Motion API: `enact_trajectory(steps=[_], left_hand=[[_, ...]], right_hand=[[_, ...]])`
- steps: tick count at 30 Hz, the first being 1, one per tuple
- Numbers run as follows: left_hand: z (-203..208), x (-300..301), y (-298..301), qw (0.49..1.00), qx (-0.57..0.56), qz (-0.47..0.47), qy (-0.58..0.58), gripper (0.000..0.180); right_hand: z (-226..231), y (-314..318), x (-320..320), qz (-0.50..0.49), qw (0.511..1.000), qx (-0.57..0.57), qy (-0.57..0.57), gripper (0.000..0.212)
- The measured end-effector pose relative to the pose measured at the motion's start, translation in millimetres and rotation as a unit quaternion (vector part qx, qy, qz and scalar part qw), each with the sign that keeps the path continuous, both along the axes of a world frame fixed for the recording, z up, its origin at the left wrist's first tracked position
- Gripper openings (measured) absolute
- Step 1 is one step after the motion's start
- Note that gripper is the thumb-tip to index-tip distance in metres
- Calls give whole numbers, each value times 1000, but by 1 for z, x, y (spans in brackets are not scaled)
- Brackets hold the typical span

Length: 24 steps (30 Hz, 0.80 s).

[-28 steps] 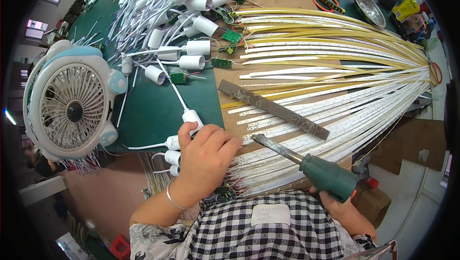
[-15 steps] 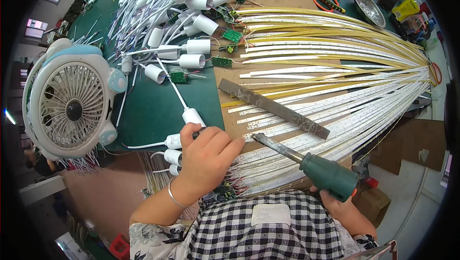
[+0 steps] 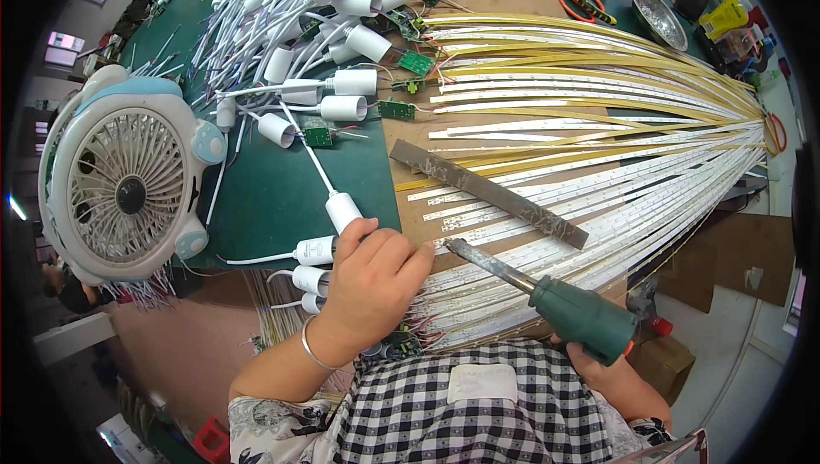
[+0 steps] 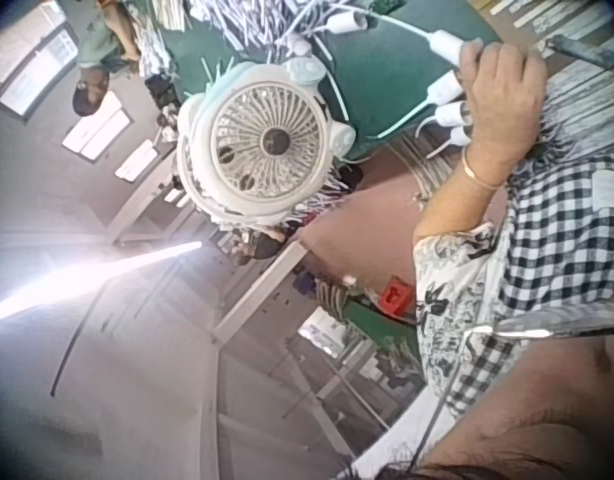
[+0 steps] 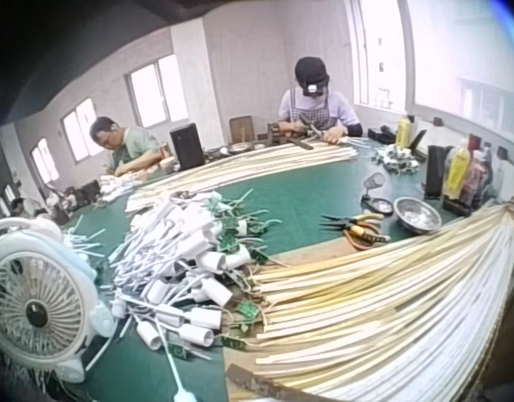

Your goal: The recorder is using a glue gun to attach LED strips to circular bases as part of a lighting assembly process.

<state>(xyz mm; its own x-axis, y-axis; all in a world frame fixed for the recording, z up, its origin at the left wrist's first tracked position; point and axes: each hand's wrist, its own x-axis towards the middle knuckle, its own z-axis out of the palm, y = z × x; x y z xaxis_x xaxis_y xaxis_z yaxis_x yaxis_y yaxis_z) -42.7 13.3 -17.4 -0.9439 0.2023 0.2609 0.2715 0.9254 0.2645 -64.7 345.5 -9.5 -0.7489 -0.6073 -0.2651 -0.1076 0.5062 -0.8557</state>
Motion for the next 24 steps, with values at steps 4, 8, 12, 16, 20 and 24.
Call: enact_trajectory(steps=[4,8,12,16,20,24], left_hand=[[-3,-1,0,1000,18,-8,7,17],[-4,-1,-1,1000,24,-9,-1,23],[-5,-1,-2,1000,29,-9,0,22],[-4,-2,-1,1000,24,-12,-1,21],[-4,-3,0,1000,25,-10,2,21],[-4,-3,-1,1000,25,-11,-1,21]], right_hand=[[-11,3,5,-14,999,-34,16,51],[-3,-4,-4,21,999,-47,13,51],[-6,-2,0,15,999,-31,41,48],[11,-22,-9,-31,997,-65,-19,43],[16,-28,-19,15,997,-71,41,31],[17,-25,-17,-3,997,-71,24,26]])
